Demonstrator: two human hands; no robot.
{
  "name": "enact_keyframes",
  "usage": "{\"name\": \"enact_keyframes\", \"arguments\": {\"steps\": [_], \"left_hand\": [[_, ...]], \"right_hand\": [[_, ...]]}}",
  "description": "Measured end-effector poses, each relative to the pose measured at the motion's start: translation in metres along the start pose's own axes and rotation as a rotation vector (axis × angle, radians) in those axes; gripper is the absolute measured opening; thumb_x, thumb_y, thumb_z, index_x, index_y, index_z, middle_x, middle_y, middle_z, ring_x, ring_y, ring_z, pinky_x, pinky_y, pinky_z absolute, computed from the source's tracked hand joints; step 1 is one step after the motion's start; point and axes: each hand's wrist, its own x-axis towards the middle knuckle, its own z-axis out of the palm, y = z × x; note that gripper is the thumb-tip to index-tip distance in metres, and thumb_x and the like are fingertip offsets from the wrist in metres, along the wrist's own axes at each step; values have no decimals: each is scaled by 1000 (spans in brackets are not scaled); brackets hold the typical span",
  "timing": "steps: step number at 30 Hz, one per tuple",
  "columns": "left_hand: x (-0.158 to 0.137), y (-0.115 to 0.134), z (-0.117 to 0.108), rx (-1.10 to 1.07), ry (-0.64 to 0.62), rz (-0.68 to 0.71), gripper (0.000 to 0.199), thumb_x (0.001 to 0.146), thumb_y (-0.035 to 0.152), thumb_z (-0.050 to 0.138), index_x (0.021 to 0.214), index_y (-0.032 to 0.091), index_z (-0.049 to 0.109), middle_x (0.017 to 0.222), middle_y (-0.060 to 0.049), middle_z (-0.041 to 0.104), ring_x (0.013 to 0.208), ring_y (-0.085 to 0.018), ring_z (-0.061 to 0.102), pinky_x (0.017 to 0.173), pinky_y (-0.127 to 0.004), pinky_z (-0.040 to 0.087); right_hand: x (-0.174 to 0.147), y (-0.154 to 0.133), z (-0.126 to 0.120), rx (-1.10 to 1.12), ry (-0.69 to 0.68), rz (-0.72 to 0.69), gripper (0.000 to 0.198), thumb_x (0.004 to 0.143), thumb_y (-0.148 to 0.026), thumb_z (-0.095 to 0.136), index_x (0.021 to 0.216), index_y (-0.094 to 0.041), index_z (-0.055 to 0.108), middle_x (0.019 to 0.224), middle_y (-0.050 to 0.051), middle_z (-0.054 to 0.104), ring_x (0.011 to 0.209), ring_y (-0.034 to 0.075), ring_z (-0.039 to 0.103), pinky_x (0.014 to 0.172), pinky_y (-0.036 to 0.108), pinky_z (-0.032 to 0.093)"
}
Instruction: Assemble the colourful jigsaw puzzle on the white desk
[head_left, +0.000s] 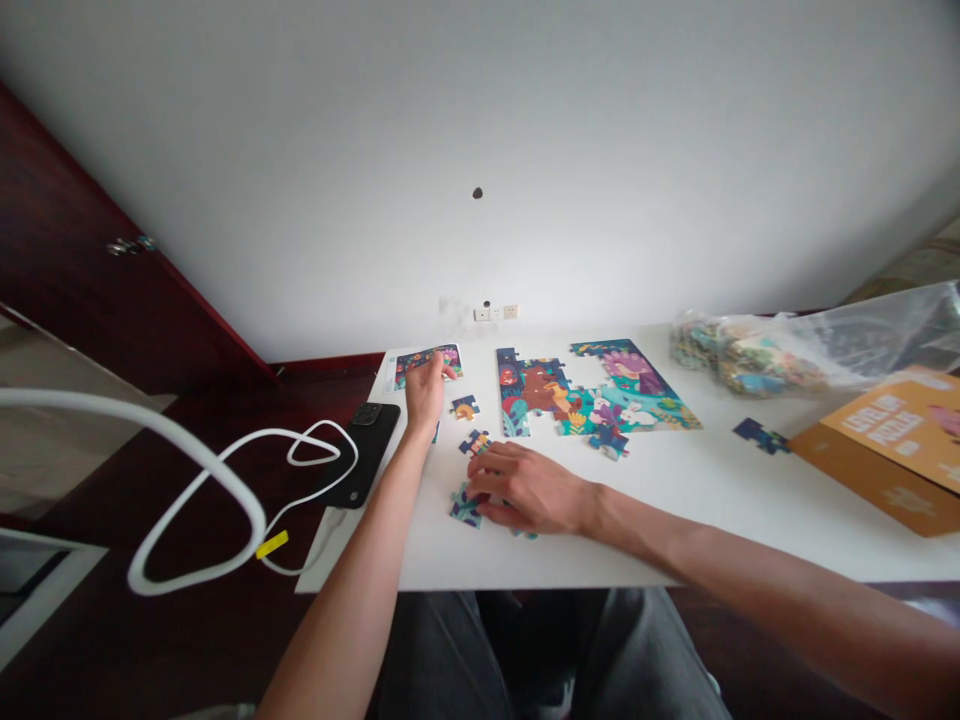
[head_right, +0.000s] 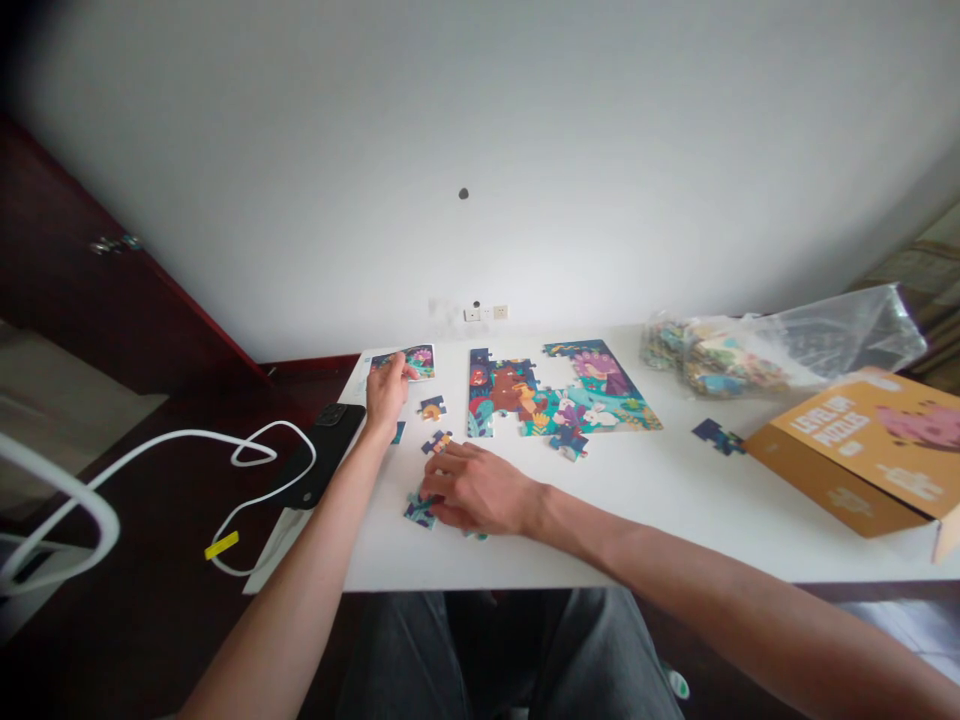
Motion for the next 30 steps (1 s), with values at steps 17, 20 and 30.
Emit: {"name": "enact_keyframes", "arguments": {"steps": [17, 20, 30], "left_hand": [[-4, 2, 1, 100, -42, 22, 58, 98, 61, 50, 60, 19, 63, 45, 5, 33, 42, -11, 30, 48, -28, 22], [-12, 9, 3, 267, -134, 113, 54, 99, 55, 49, 62, 19, 66, 49, 2, 47, 47, -12, 42, 53, -28, 29], [-41, 21, 20, 765, -649, 256, 23, 90, 45, 68, 98, 30, 84, 50, 2, 56, 49, -16, 49, 56, -28, 27]], "right_hand": [[-7, 38, -32, 152, 120, 117, 47, 87, -29, 76, 132, -21, 65, 120, 11, 71, 111, 24, 65, 98, 39, 52], [-25, 72, -64, 59, 148, 249, 41, 86, -32, 76, 125, -25, 71, 116, 9, 73, 110, 27, 67, 99, 42, 52], [-45, 96, -79, 130, -51, 288, 32, 83, -24, 71, 114, -27, 77, 123, 4, 72, 112, 22, 65, 98, 35, 52]]}}
